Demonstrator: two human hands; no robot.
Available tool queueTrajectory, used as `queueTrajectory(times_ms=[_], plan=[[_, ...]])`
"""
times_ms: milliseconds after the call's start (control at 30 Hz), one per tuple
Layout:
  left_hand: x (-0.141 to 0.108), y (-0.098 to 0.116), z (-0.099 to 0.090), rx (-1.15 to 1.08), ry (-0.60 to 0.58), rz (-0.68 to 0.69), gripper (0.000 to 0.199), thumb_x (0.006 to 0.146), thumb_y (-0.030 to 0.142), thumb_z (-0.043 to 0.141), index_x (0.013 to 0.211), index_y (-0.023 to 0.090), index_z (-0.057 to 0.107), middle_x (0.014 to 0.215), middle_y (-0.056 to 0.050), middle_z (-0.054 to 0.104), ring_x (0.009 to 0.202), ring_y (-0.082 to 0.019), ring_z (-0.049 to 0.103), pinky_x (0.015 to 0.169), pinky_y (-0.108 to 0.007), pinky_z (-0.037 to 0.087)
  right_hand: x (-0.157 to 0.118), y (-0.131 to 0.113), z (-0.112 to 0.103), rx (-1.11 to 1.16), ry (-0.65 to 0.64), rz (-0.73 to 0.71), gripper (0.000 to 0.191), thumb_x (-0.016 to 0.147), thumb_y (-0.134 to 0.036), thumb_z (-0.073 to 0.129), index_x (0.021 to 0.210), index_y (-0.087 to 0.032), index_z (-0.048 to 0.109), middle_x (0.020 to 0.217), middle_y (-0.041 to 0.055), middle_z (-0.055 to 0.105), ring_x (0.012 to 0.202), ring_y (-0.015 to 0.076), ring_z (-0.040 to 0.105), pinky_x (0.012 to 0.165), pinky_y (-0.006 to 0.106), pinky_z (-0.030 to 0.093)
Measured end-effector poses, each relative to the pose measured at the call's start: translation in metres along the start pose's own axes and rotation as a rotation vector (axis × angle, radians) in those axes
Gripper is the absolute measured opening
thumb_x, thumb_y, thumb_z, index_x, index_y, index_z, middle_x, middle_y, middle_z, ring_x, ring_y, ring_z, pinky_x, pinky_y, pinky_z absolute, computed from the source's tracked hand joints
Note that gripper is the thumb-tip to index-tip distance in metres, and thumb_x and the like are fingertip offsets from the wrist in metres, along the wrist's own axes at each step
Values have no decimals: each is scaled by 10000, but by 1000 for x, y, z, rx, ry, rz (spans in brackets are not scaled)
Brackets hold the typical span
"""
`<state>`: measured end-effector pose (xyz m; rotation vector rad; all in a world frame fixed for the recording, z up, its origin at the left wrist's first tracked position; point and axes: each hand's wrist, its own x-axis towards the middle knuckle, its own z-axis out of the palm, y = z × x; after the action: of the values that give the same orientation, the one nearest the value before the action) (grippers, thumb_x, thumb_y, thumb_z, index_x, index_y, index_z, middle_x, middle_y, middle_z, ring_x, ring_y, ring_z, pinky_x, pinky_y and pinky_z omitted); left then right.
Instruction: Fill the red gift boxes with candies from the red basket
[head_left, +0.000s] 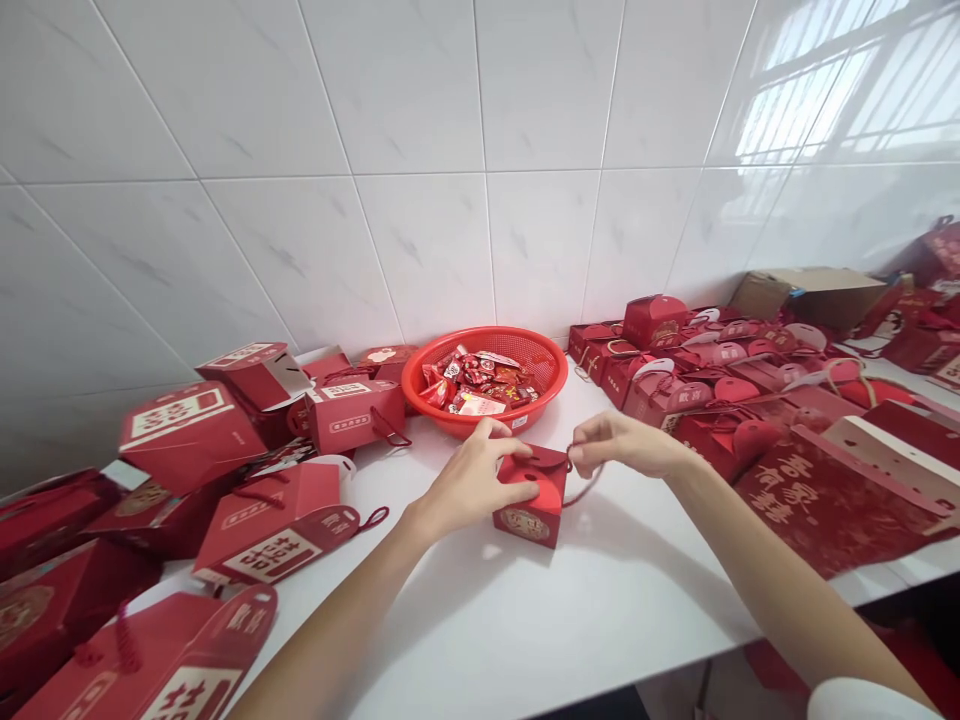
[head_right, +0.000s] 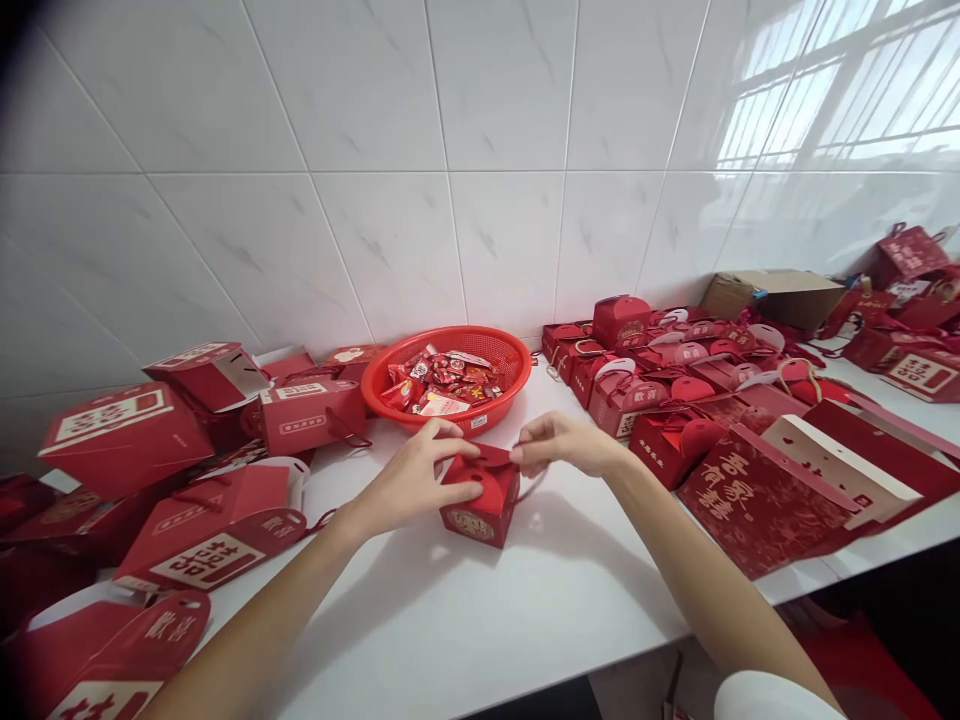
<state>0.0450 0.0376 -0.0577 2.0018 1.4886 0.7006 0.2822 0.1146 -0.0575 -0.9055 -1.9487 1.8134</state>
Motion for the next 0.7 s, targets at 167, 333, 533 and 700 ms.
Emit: queueTrajectory(times_ms=[167,333,533,700], plan=[[-8,19,-10,-608,-9,146,518,835,407,712,1306,237,578,1407,-125,476,1129,-268,613,950,-397,528,-7,-28,13,95,99,-184,352,737,-458,800,758,-139,653,748,39,675,720,140,611,745,298,491],[-23,32,-17,-783,-197,268,781,862,543,680,1522,283,353,1587,-103,344,1478,-345,282,1191,-483,317,2,-27,48,-28,94,-280,280,782,-366,762,903,-135,659,888,61,690,829,179,636,780,320,501],[-31,29,-12,-478,-155,276,859,849,553,688,1564,314,274,1659,-51,186,1525,-359,118,1232,-539,206,18,-16,76,-337,359,-350,56,857,-201,611,835,-156,639,715,-3,627,658,137,571,589,250,417],[-32,28,-10,-380,-49,318,713,868,449,703,1502,379,383,1659,-11,182,1524,-340,140,1231,-516,241,16,-23,66,-365,414,-416,147,858,-115,519,817,-168,650,737,0,655,664,134,584,598,243,428]])
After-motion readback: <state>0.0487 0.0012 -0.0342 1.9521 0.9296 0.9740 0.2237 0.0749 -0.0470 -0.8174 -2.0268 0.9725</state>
